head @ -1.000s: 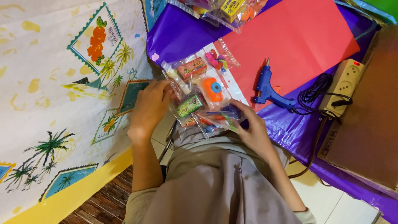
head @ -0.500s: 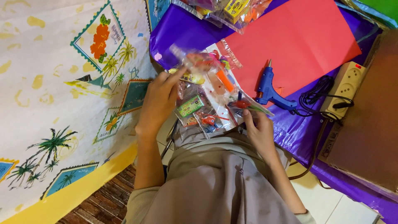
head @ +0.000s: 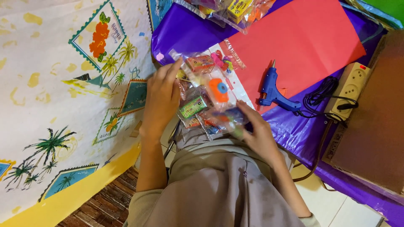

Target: Using a hot glue gun to attach small packaged toys onto a red display sheet.

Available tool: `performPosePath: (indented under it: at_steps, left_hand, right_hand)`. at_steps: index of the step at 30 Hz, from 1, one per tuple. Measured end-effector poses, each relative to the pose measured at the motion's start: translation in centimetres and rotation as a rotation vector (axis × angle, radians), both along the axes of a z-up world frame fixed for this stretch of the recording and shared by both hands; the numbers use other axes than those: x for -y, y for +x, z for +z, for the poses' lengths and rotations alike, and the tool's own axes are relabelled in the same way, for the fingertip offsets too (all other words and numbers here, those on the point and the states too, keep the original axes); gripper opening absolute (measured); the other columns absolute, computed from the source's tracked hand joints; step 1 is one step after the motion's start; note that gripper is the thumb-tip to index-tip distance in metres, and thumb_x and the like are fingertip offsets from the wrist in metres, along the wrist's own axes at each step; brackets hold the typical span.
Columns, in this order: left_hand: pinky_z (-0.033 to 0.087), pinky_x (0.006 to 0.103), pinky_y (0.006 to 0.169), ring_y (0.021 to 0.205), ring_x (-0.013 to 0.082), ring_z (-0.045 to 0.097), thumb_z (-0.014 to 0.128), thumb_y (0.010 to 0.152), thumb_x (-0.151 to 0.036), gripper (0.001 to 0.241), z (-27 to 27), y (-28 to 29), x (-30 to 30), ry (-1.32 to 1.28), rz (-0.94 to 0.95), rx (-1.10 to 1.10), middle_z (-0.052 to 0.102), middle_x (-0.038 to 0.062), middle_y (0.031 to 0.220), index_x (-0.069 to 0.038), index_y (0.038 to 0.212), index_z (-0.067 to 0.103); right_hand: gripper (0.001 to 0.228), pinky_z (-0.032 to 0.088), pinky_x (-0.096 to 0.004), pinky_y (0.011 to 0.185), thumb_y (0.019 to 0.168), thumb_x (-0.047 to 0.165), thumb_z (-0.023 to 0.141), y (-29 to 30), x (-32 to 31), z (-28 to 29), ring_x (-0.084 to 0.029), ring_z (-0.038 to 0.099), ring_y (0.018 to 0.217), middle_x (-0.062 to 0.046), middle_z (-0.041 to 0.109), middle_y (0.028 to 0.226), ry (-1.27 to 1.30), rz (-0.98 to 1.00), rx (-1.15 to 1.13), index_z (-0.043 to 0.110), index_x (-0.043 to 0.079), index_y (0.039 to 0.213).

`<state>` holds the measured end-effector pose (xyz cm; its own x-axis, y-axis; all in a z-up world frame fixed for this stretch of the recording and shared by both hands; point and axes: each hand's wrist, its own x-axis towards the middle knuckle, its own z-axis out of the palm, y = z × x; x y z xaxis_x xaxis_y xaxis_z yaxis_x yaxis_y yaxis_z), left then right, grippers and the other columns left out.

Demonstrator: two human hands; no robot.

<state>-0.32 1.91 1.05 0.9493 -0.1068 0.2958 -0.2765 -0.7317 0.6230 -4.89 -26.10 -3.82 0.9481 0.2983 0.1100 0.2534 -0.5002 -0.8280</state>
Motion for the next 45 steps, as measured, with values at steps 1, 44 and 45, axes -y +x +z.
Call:
performPosePath:
  at_steps: [1, 44, 45]
  left_hand:
    - [0.040, 0.0508, 0.102, 0.119, 0.0376, 0.059, 0.046, 0.105, 0.000, 0.052, -0.2, 0.0, -0.2, 0.000, 0.000, -0.001, 0.060, 0.018, 0.130, -0.013, 0.155, 0.047]
    - [0.043, 0.0439, 0.094, 0.110, 0.0279, 0.061, 0.063, 0.099, -0.008, 0.032, -1.9, -0.3, 2.8, 0.187, -0.123, 0.242, 0.059, 0.004, 0.110, -0.019, 0.129, 0.064]
    - [0.043, 0.0447, 0.091, 0.108, 0.0290, 0.061, 0.063, 0.099, -0.007, 0.031, -1.3, -0.4, 2.7, 0.185, -0.099, 0.246, 0.060, 0.005, 0.109, -0.018, 0.129, 0.066]
  right_hand:
    - [0.062, 0.042, -0.055, 0.110, 0.085, 0.000, 0.071, 0.0, -0.1, 0.0, -0.045, 0.052, 0.135, -0.023, 0.057, 0.146, 0.000, 0.000, -0.001, 0.056, 0.007, 0.145]
    - [0.043, 0.051, -0.050, 0.099, 0.094, 0.016, 0.067, -1.6, 6.2, 4.6, -0.043, 0.062, 0.121, -0.025, 0.063, 0.132, -0.374, 0.104, 0.164, 0.063, 0.005, 0.135]
    - [0.042, 0.051, -0.051, 0.098, 0.093, 0.016, 0.068, -1.8, 6.5, 5.2, -0.044, 0.063, 0.119, -0.026, 0.063, 0.130, -0.386, 0.093, 0.160, 0.064, 0.004, 0.133]
